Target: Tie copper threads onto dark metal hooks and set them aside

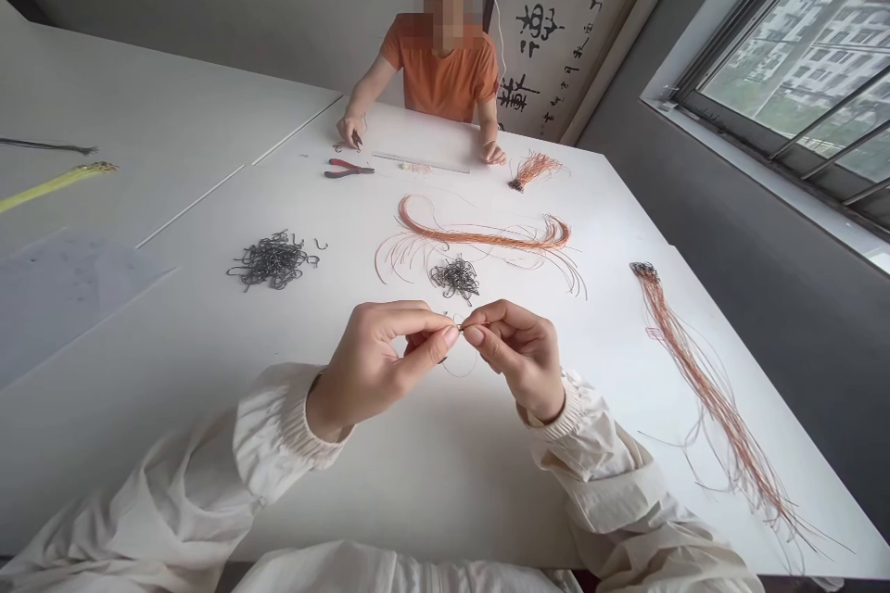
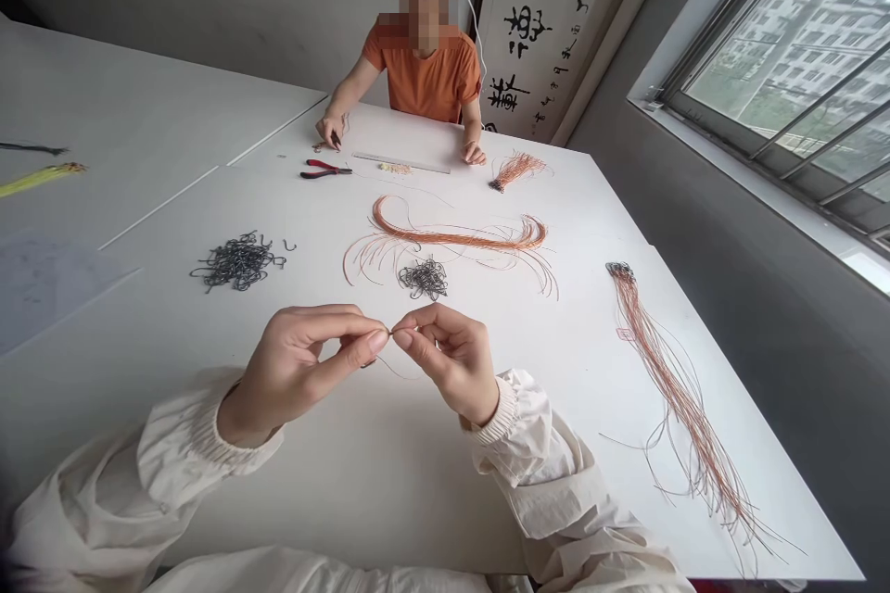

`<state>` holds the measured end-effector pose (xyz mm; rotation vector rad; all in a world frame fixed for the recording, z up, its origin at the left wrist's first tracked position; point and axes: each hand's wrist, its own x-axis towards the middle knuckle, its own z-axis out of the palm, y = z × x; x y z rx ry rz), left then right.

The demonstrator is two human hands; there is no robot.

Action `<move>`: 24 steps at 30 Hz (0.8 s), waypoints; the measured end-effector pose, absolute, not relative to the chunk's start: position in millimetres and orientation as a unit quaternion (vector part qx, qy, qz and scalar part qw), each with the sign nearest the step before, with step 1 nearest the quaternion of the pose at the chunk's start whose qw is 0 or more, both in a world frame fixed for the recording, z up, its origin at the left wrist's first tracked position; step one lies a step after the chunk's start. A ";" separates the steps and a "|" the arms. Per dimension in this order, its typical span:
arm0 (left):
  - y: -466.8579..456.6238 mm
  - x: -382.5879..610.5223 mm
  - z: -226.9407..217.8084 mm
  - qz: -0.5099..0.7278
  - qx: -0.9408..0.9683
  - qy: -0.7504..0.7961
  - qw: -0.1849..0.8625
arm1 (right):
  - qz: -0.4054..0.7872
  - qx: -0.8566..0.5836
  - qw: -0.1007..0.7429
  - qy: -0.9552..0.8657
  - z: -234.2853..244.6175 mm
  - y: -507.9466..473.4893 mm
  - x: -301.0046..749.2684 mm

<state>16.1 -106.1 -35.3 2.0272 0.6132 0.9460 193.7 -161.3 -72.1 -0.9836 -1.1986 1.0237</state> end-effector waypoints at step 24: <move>-99.1 20.0 -53.2 0.312 0.870 0.193 0.329 | 0.324 -0.504 0.432 -0.674 -49.9 -159.2 212.4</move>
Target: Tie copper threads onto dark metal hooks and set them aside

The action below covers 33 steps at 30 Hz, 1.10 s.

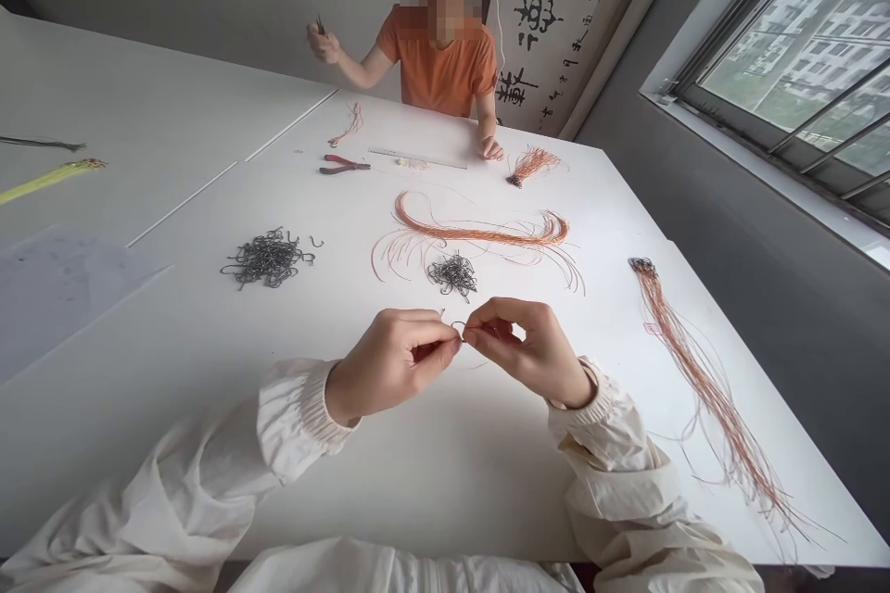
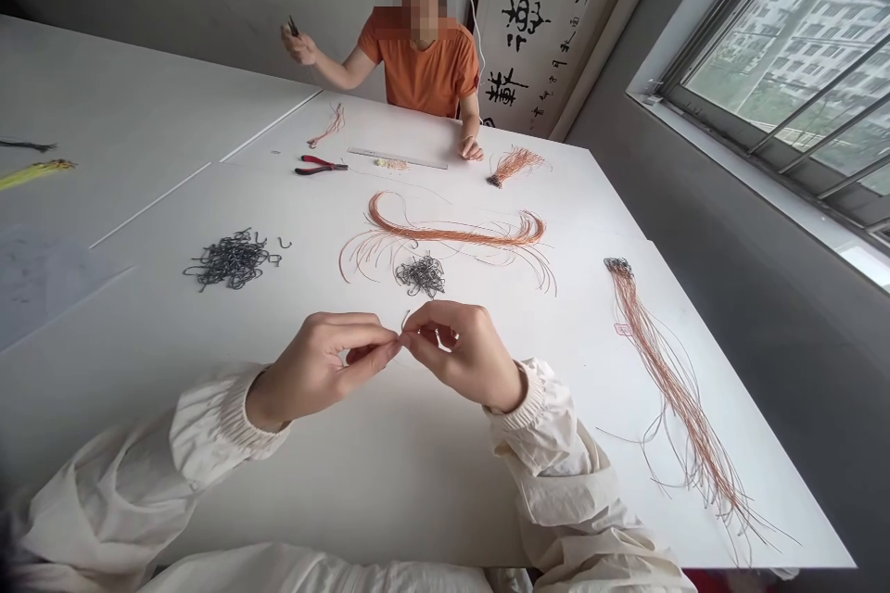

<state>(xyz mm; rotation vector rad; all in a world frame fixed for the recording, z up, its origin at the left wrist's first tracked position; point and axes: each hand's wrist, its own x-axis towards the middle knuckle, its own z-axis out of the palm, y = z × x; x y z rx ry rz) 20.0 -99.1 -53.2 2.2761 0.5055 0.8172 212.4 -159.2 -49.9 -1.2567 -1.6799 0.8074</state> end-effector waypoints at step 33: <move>-95.6 20.3 -56.7 0.385 0.831 0.248 0.315 | 0.160 -0.469 0.464 -0.734 -55.4 -166.5 200.6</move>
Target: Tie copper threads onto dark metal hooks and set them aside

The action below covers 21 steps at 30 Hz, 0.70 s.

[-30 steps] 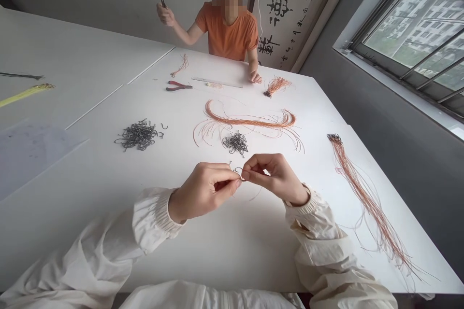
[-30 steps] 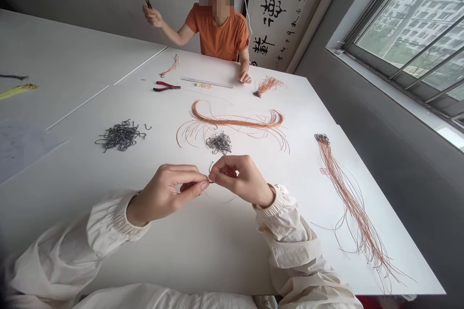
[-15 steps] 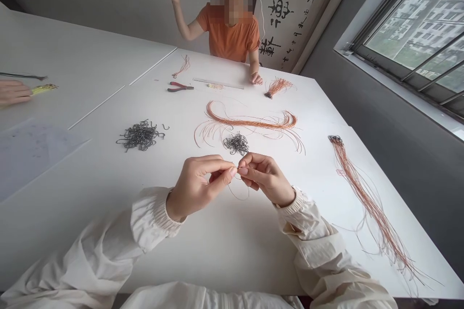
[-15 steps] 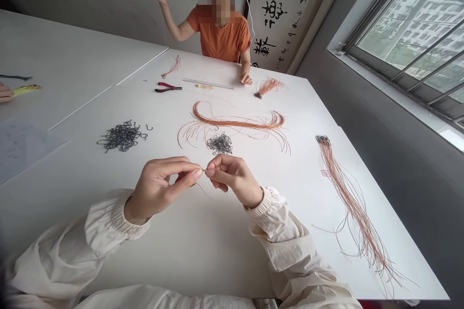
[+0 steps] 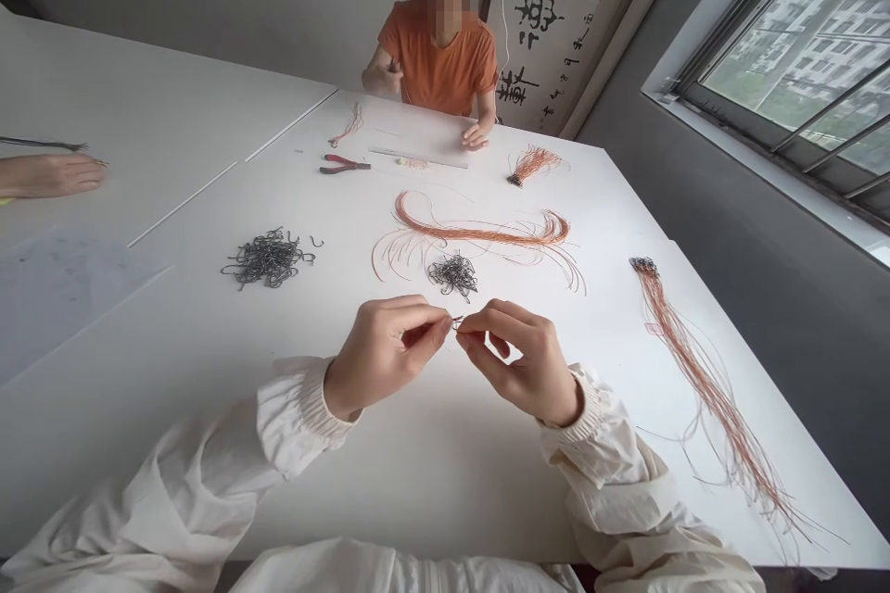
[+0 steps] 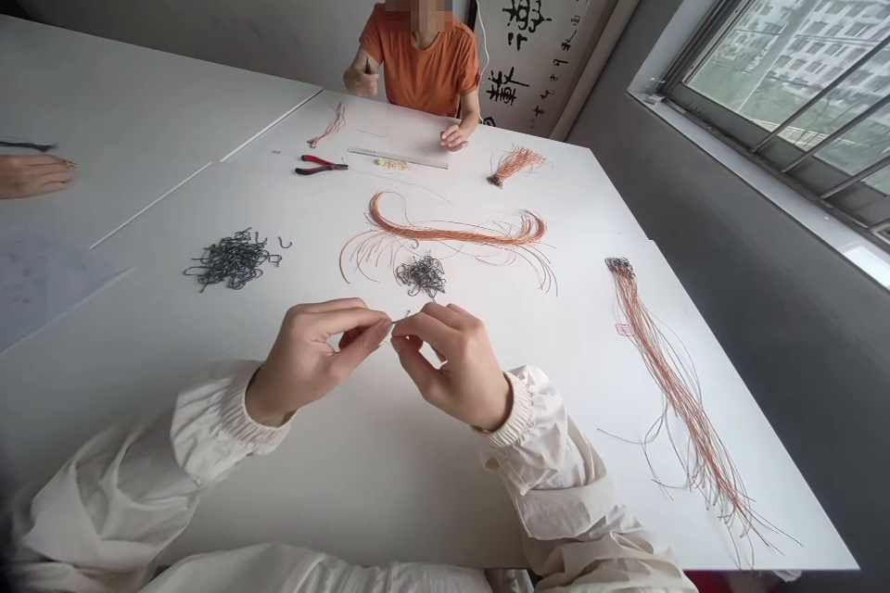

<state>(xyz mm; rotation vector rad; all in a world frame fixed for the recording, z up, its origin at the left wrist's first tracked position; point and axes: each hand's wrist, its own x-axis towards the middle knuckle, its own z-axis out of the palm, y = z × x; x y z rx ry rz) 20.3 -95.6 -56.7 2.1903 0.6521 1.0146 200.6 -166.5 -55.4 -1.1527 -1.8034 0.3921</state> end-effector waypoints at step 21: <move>-99.7 18.5 -51.2 0.440 0.805 0.244 0.314 | 0.589 -0.373 0.542 -0.469 -74.9 -151.4 198.6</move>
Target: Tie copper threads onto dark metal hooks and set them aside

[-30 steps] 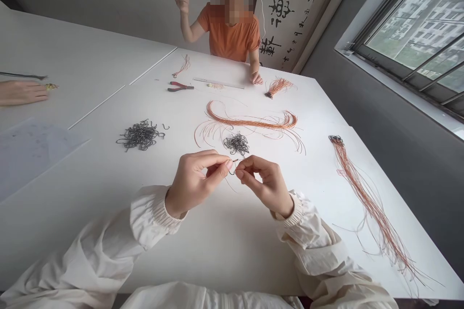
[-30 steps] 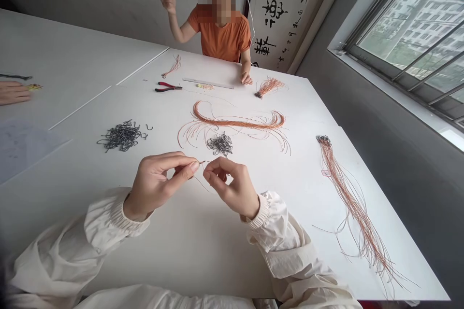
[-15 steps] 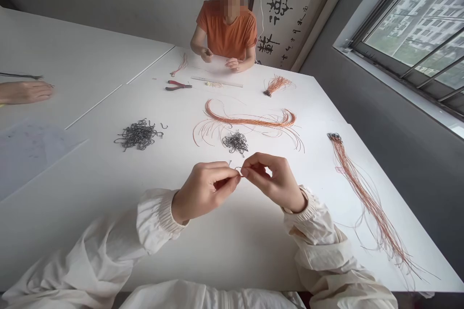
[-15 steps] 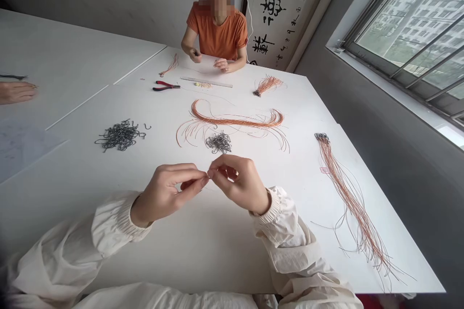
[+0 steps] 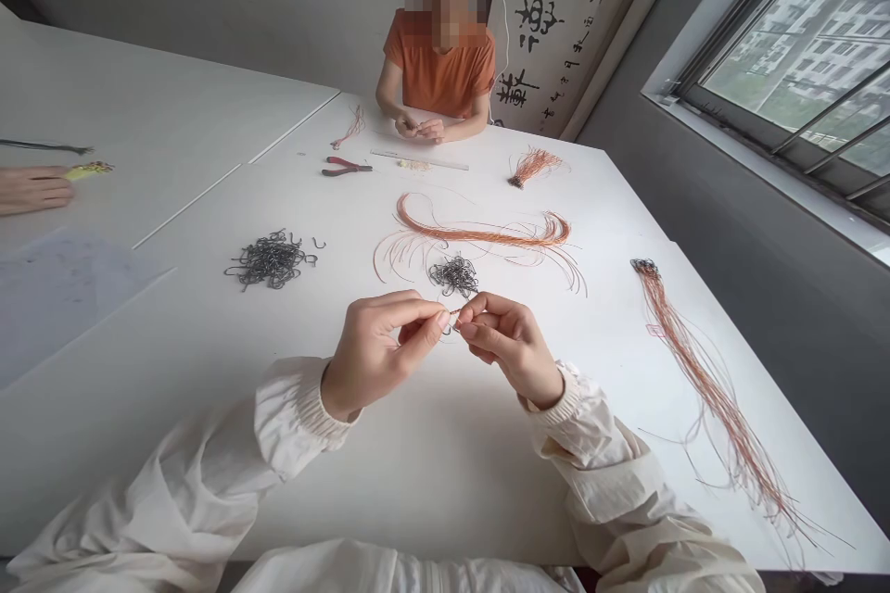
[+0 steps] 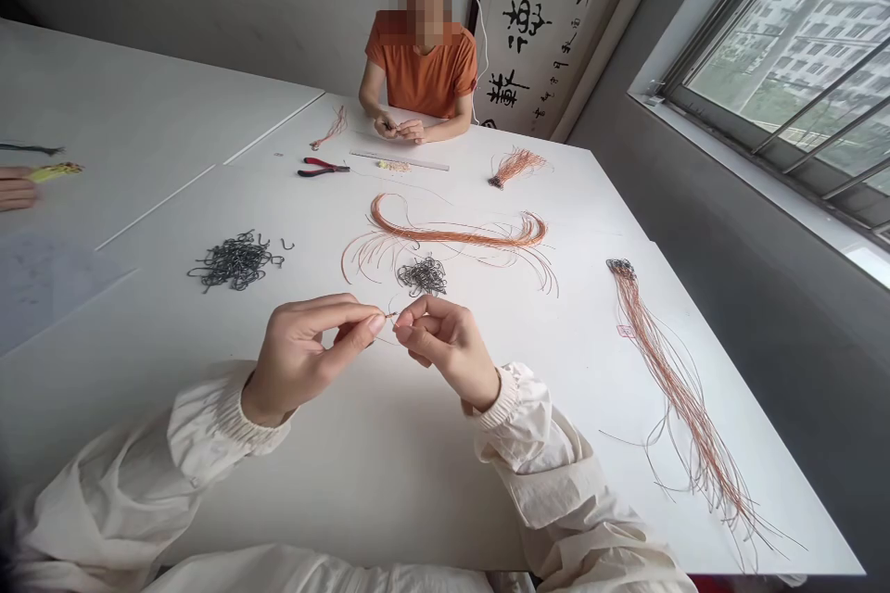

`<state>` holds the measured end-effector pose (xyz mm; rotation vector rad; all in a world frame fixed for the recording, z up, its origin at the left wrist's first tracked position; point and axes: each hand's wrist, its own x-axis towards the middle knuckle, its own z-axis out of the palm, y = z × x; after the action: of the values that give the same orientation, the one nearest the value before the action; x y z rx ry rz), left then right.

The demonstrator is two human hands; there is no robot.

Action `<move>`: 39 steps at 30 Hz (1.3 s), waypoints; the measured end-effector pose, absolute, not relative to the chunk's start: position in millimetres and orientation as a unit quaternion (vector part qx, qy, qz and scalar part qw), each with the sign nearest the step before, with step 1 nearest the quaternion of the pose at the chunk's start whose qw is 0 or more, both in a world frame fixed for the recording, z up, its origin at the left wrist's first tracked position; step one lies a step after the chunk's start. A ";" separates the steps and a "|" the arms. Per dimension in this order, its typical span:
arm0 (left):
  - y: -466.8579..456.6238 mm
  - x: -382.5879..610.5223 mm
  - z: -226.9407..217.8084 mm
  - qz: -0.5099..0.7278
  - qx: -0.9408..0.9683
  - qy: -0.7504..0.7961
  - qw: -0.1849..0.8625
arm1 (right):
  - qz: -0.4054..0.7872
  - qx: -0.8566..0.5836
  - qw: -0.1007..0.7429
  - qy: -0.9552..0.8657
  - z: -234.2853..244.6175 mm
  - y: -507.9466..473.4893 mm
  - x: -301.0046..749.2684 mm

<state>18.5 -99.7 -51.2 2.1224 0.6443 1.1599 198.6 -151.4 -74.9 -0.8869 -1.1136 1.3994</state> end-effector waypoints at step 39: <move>-91.8 19.6 -50.6 0.428 0.800 0.278 0.317 | 0.298 -0.500 0.512 -0.632 -78.7 -155.7 194.5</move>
<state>19.6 -91.8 -50.6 2.1051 0.7321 1.1257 194.5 -155.7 -78.7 -1.2022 -1.5204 0.7182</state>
